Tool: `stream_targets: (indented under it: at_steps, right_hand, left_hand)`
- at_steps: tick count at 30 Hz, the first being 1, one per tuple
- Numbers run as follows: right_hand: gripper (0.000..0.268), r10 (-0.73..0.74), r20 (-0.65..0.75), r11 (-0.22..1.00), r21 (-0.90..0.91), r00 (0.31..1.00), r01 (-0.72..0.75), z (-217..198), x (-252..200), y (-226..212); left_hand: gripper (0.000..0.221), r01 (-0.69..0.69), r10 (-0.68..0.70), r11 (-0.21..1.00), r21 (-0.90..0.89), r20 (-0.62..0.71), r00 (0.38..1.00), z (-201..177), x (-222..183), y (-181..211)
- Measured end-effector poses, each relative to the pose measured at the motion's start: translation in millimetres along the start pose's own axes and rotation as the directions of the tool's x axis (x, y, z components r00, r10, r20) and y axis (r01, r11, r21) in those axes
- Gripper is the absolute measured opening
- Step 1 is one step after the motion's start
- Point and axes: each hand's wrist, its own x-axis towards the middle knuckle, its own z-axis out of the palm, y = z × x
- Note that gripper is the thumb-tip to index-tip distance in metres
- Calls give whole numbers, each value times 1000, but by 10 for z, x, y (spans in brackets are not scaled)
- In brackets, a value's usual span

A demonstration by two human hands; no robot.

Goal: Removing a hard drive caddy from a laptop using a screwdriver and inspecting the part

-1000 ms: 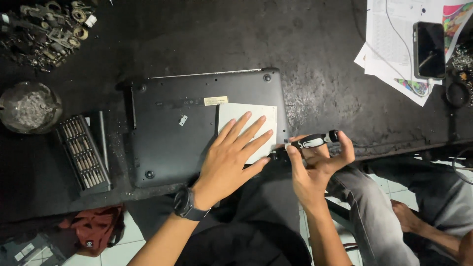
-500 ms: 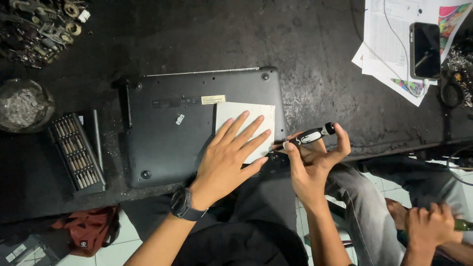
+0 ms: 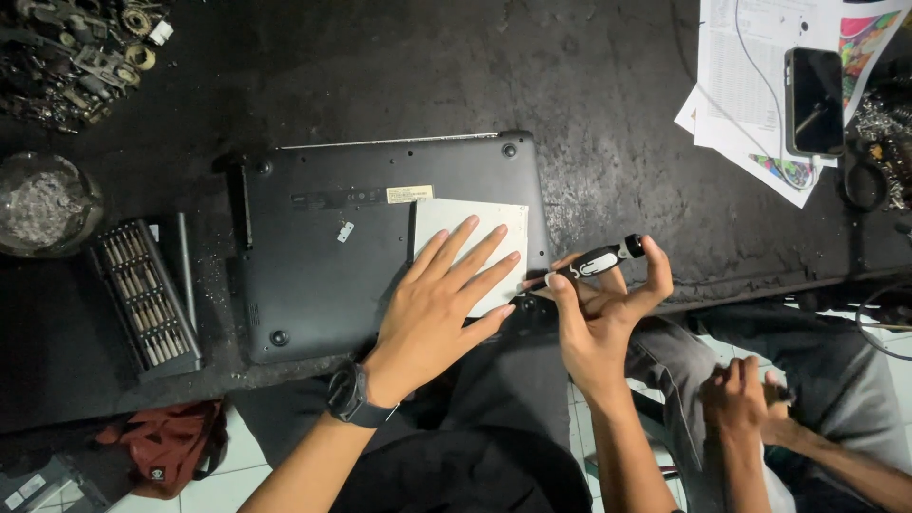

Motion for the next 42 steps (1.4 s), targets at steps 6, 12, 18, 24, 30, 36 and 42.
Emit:
stream_targets:
  at_steps: [6,12,18,24,30,36,42]
  right_hand:
    - [70,-14,24,1000,10,1000,14,-8,16,3]
    - [83,-351,224,923,-79,909,375,-108,86,69]
    - [76,-444,401,769,-289,801,571,-246,98,51]
    - [68,-401,375,868,-136,836,478,-286,56,121]
    - [53,-264,410,913,-185,873,363,-250,116,-12]
    - [61,-278,210,857,-386,937,341,-168,45,99]
    - [62,-308,157,876,-338,938,344,-189,-26,276]
  left_hand:
    - [52,3,-3,1000,9,-1,1000,0,3,-1]
    - [53,-9,9,1000,7,-6,1000,4,0,-14]
    - [60,-27,27,1000,-12,-3,1000,0,-16,-21]
    - [55,-40,40,999,-26,-15,999,-1,-18,-23]
    - [54,-19,19,999,-50,-6,1000,-2,-21,-22]
    - [58,48,-42,994,-101,59,997,10,-13,-2]
    - [56,49,-44,992,-112,49,998,7,-9,4]
